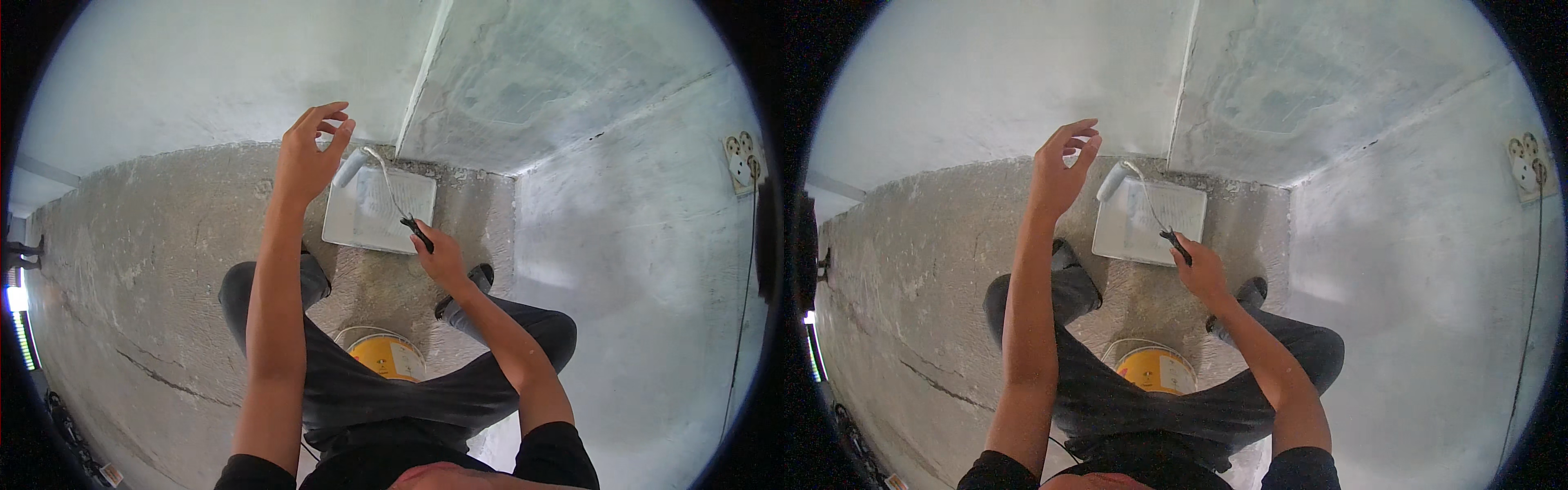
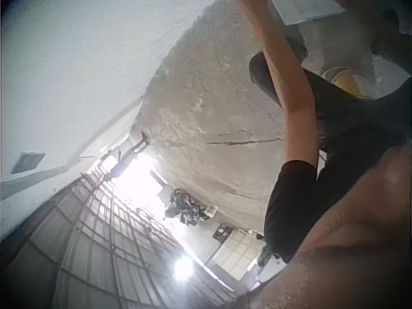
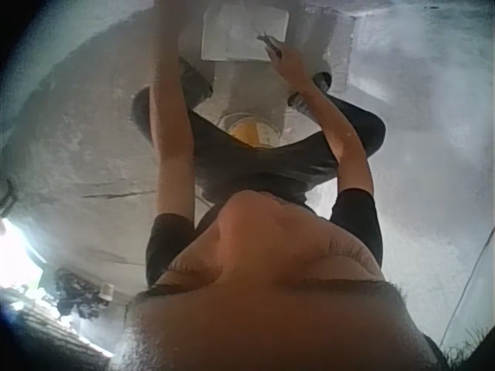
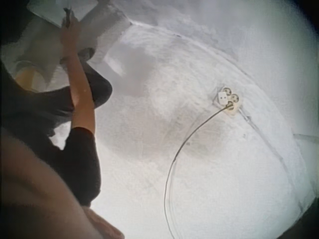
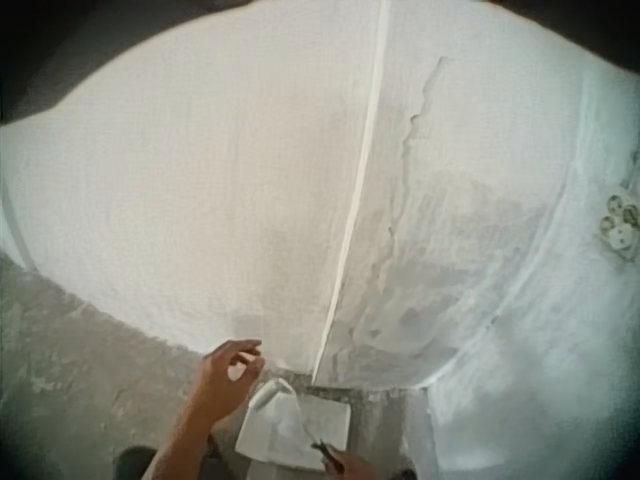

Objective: The person is using a paint roller to apply white paint to a concrete wall indoors.

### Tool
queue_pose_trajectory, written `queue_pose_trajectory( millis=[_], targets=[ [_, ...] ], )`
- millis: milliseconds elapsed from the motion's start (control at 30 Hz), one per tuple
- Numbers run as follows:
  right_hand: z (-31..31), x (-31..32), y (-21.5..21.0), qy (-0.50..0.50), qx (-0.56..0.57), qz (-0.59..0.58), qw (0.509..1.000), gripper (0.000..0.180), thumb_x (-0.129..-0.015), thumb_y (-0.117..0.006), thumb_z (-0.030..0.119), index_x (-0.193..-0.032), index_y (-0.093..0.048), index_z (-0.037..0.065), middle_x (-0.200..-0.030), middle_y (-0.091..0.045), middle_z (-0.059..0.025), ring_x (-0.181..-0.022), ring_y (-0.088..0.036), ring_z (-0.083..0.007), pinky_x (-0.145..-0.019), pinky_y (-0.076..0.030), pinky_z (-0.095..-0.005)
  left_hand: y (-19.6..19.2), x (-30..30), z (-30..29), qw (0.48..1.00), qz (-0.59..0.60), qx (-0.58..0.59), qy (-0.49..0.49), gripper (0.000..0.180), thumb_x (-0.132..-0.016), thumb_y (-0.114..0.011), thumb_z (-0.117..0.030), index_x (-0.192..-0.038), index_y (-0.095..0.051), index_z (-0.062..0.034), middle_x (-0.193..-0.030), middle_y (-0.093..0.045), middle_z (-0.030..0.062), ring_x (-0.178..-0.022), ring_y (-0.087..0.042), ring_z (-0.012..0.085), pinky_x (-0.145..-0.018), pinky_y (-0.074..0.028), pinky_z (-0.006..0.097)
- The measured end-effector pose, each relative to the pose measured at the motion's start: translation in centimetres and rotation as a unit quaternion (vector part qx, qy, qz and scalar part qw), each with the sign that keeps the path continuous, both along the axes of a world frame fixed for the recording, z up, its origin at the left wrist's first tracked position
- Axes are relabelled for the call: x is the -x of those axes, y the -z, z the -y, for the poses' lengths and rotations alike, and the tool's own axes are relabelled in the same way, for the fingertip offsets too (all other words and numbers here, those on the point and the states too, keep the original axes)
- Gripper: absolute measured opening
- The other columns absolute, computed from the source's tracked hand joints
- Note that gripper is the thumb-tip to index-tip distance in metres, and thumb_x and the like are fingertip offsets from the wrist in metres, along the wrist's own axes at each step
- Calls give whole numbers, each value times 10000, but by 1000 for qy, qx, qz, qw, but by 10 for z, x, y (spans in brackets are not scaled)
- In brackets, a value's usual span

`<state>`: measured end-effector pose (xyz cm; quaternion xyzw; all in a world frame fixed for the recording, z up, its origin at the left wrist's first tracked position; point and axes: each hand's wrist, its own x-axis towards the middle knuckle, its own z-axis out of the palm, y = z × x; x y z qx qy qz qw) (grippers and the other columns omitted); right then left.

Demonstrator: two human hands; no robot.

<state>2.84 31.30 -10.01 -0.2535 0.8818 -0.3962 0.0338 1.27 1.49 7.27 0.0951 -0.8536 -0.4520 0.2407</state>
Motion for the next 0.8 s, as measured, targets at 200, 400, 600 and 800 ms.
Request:
queue_pose_trajectory(
  millis=[200, 400, 600, 800],
  targets=[
    [-3, 2, 4, -4, -6, -34, 999, 372, -969, -685, 254, -1289, -661, 68, -892, -684, -152, -770, -668, -349, -684, -521, -424, 0, -1, 1, 1000, 6, -7, 0, 313, -981, -672, -203, -1270, -694, -84, -1128, -738, 78, -1041, -694, 206, -930, -536, 369],
    [-4, 2, -2, -3, -51, -7, 999, 384, -962, -688, 227, -1317, -656, 84, -905, -688, -168, -778, -670, -342, -703, -517, -412, 2, 0, 1, 1000, -6, -5, -8, 307, -969, -684, -212, -1249, -702, -87, -1105, -739, 75, -970, -701, 195, -839, -537, 363],
    [-6, 2, -1, -10, -38, -33, 999, 374, -967, -674, 264, -1306, -651, 106, -879, -664, -149, -760, -663, -354, -677, -521, -445, 5, 1, 3, 1000, -25, 1, -13, 302, -957, -697, -221, -1226, -711, -83, -1073, -741, 75, -897, -702, 188, -761, -533, 360],
    [-4, 3, 9, 3, 42, -45, 998, 371, -978, -672, 237, -1286, -662, 31, -942, -707, -188, -750, -668, -331, -697, -519, -390, 5, 0, 4, 999, -36, -7, -14, 299, -963, -690, -209, -1227, -705, -70, -1070, -742, 82, -896, -699, 197, -794, -535, 358]
  ],
)
